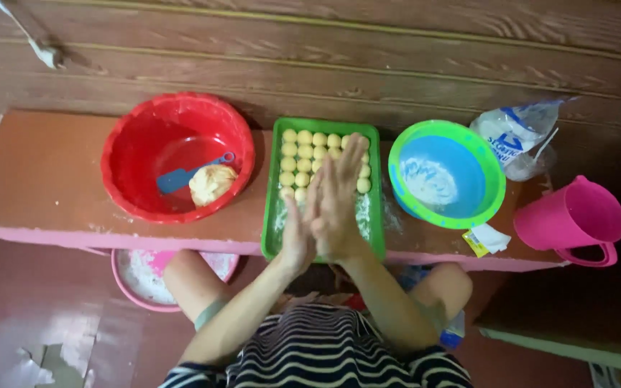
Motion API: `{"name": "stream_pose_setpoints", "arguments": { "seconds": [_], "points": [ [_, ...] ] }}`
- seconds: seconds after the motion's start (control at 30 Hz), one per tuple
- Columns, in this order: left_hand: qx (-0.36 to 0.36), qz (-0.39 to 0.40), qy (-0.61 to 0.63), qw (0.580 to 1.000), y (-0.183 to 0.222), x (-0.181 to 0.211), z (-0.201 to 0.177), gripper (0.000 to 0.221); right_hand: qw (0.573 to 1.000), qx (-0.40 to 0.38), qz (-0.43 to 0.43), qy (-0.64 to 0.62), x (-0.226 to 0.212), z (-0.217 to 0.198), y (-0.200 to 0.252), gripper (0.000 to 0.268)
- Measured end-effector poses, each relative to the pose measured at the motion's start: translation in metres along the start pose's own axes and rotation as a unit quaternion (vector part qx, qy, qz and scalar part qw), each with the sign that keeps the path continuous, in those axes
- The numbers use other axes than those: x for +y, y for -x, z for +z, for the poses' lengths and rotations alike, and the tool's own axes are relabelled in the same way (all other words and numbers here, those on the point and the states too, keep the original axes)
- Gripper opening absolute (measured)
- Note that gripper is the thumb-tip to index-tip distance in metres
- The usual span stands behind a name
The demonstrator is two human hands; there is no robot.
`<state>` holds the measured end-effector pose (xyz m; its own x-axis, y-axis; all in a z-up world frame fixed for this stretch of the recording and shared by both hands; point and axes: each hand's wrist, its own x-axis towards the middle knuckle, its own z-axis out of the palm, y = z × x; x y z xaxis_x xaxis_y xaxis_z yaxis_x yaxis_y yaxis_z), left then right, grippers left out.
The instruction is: Flattening small pre-portioned dough balls by hand on a low table.
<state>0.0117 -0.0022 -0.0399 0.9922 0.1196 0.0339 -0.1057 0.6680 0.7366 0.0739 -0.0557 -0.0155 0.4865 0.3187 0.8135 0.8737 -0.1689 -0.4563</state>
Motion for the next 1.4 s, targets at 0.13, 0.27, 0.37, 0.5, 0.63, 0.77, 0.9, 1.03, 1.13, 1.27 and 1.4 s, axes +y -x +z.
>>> {"name": "stream_pose_setpoints", "arguments": {
  "seconds": [0.13,0.27,0.37,0.5,0.63,0.77,0.9,1.03,1.13,1.27,1.4],
  "points": [
    [-0.029,0.039,0.037,0.998,-0.006,0.047,0.012,0.104,0.996,0.0,-0.072,-0.049,-0.006,0.01,0.013,0.073],
    [0.046,-0.051,0.185,0.98,-0.005,0.007,-0.011,0.097,0.995,-0.017,-0.056,-0.084,-0.041,0.0,0.0,0.083],
    [-0.003,-0.066,0.266,0.962,-0.002,-0.016,-0.021,0.092,0.999,-0.001,-0.009,-0.054,-0.015,-0.009,-0.001,0.08],
    [-0.075,0.041,0.262,0.961,-0.007,-0.009,-0.02,0.088,0.992,-0.052,0.062,-0.097,-0.024,0.01,0.021,0.087],
    [0.015,0.075,0.094,0.993,-0.007,0.033,0.0,0.09,0.988,-0.067,-0.044,-0.132,-0.043,0.018,0.018,0.088],
    [0.015,0.042,0.089,0.995,0.007,0.025,0.003,0.095,0.998,0.011,0.038,-0.051,-0.008,0.018,0.002,0.07],
    [0.007,0.107,0.111,0.988,-0.018,0.049,-0.005,0.103,0.992,-0.069,0.016,-0.108,-0.017,0.02,-0.001,0.086],
    [0.026,0.106,0.103,0.989,-0.038,0.047,-0.001,0.088,0.987,-0.092,-0.031,-0.127,-0.027,0.02,-0.001,0.087],
    [0.057,0.047,0.1,0.992,-0.036,0.026,0.002,0.089,0.998,-0.02,0.024,-0.048,0.005,0.023,-0.001,0.06],
    [0.112,-0.028,0.096,0.989,-0.033,0.036,0.005,0.095,0.987,-0.092,0.105,-0.074,0.016,0.013,0.001,0.103],
    [0.053,0.103,-0.004,0.993,-0.046,0.022,-0.012,0.093,0.98,-0.116,0.067,-0.15,-0.015,0.007,0.021,0.091]
  ]
}}
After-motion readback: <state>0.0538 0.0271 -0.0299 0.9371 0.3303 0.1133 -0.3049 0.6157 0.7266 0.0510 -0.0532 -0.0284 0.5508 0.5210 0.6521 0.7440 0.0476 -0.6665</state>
